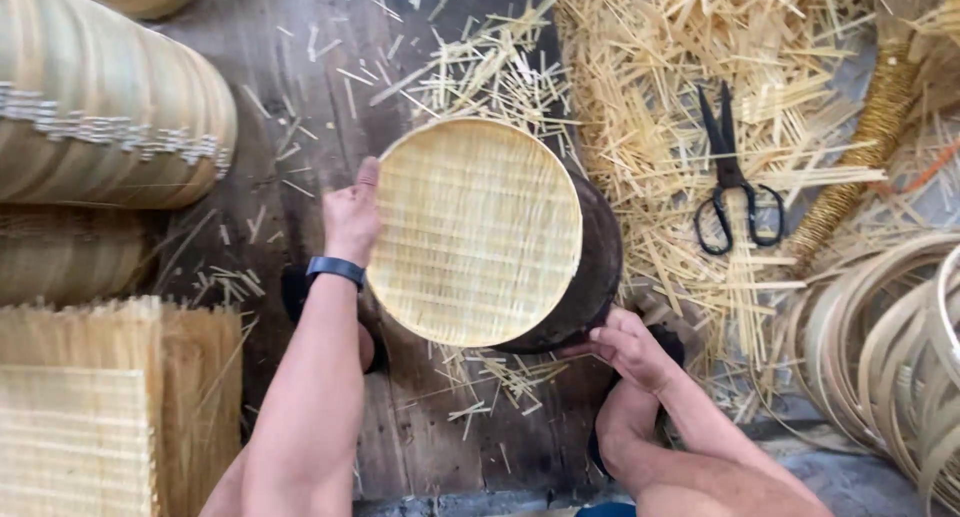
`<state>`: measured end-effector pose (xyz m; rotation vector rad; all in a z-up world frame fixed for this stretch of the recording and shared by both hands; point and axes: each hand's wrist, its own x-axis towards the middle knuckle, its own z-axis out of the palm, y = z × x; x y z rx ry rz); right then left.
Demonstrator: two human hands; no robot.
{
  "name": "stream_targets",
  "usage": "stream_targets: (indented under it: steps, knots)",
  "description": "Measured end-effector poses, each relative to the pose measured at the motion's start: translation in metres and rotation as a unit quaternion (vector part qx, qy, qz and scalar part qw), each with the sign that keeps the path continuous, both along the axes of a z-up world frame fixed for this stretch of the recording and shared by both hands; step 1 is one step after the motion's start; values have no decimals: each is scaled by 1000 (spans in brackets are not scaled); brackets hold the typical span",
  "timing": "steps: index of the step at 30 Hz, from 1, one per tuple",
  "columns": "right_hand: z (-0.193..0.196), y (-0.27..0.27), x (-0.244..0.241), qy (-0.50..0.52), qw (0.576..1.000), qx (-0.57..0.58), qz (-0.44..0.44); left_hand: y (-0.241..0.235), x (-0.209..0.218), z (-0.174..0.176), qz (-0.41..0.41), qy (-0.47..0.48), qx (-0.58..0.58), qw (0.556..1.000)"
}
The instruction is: The person sits on the floor of a bamboo workshop and assembles round bamboo sieves. They trim protruding bamboo strips with scissors, press the woven mat into a round bamboo frame, fit a rim ring over the edge, and set finished sieves aside with a stack of completed ones.
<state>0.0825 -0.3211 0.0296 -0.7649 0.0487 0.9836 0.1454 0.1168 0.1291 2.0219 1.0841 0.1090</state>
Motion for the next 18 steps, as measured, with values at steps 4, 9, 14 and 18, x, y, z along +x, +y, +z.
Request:
stream_targets:
  steps: [4,9,14,18]
  knots:
    - [10,-14,-10,-100,978,-176,52,-12,13,-50,-13,3,-67,998]
    - [22,-9,-41,-262,875,-405,-47,-30,25,-73,-82,47,-70,993]
    - [18,-5,-44,-267,857,-430,-97,-157,-18,-23,-294,-199,279,892]
    - [13,-5,-45,-256,860,-426,-116,-257,-74,4,-472,-135,229,840]
